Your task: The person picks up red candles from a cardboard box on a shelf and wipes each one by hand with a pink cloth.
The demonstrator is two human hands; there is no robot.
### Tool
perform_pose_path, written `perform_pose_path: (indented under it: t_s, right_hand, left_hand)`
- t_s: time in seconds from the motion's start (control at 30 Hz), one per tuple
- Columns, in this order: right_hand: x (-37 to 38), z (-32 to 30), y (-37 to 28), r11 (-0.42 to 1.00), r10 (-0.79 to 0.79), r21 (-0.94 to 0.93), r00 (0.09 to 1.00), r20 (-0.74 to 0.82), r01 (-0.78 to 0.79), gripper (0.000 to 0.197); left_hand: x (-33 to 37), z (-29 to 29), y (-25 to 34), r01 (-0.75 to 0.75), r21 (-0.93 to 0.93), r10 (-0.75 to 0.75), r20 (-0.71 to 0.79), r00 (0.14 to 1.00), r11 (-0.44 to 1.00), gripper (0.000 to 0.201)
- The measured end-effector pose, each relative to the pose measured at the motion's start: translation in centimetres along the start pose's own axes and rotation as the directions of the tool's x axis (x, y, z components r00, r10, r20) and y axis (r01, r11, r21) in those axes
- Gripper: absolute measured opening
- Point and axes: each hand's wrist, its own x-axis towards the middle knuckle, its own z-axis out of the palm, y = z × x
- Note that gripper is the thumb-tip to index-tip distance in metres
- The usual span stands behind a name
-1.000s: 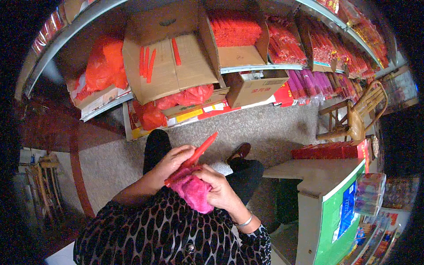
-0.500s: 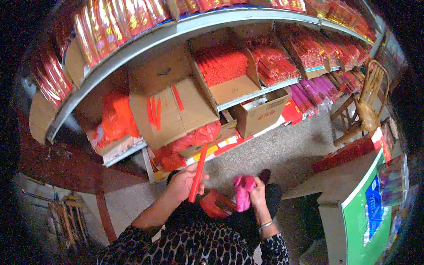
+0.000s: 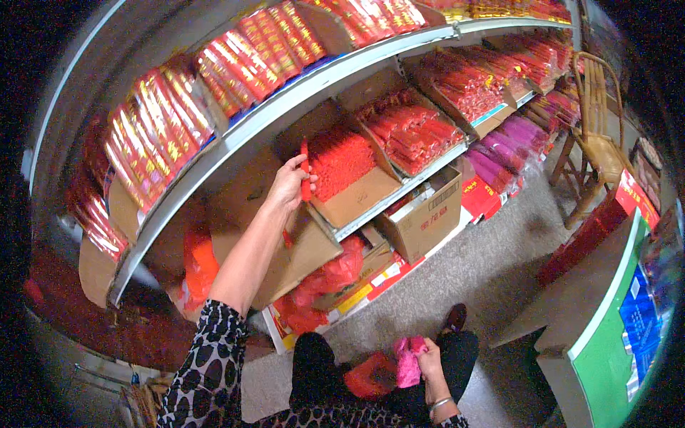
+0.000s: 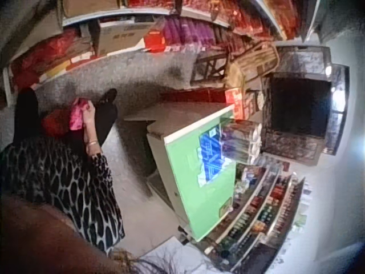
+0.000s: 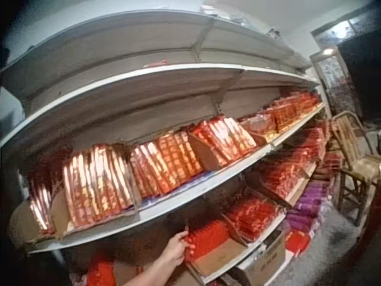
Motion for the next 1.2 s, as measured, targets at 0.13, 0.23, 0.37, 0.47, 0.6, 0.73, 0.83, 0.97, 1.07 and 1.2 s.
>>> perform_pose_path:
  t_s: [0.13,0.23,0.37,0.47,0.6,0.73,0.83,0.97,1.07,1.2]
  right_hand:
    - [1.7,-0.5,2.3,0.986,-0.016,0.164,1.0,0.016,0.013,0.02]
    - [2.4,-0.3,3.1,0.972,-0.011,0.234,1.0,0.027,0.005,0.021]
    - [2.6,0.1,1.8,0.977,0.065,0.202,0.998,0.007,-0.065,0.016]
    - [2.7,0.5,1.8,0.963,0.091,0.256,0.996,0.006,-0.09,0.013]
    - [3.5,0.5,3.8,0.949,0.073,0.305,0.997,0.019,-0.076,0.011]
    - [3.3,0.7,2.7,0.943,0.069,0.322,0.996,0.064,-0.086,0.01]
    - [3.3,0.8,2.5,0.937,0.079,0.339,0.996,0.035,-0.086,0.01]
    - [3.3,0.7,2.7,0.964,0.111,0.243,0.994,0.006,-0.109,0.011]
    - [3.1,0.5,2.7,0.982,0.074,0.176,0.997,0.005,-0.074,0.011]
    - [3.5,0.0,2.3,0.993,0.103,0.051,0.994,0.021,-0.104,0.016]
  left_hand:
    - [6.9,2.7,-0.7,-0.01,0.123,0.03,-0.163,0.986,0.992,0.046]
    - [11.7,1.5,-2.1,-0.014,0.24,0.07,-0.224,0.972,0.971,0.037]
    - [15.1,1.9,-3.9,0.172,0.613,0.046,-0.323,0.945,0.771,0.03]
    - [15.2,1.8,-5.1,-0.024,0.897,0.129,-0.037,0.991,0.442,0.044]
    - [14.6,1.9,-6.3,-0.115,0.963,0.15,0.08,0.985,0.244,0.052]
    - [14.7,1.2,-6.7,-0.284,0.903,0.31,0.183,0.933,0.323,0.053]
    - [14.5,2.0,-5.6,-0.22,0.881,0.083,0.204,0.975,0.419,0.056]
    - [14.4,1.1,-5.8,-0.203,0.921,0.069,0.191,0.979,0.331,0.06]
    - [13.6,0.9,-6.2,-0.192,0.936,0.192,0.139,0.971,0.295,0.059]
    - [12.2,-0.1,-5.0,-0.222,0.927,0.281,0.135,0.95,0.304,0.058]
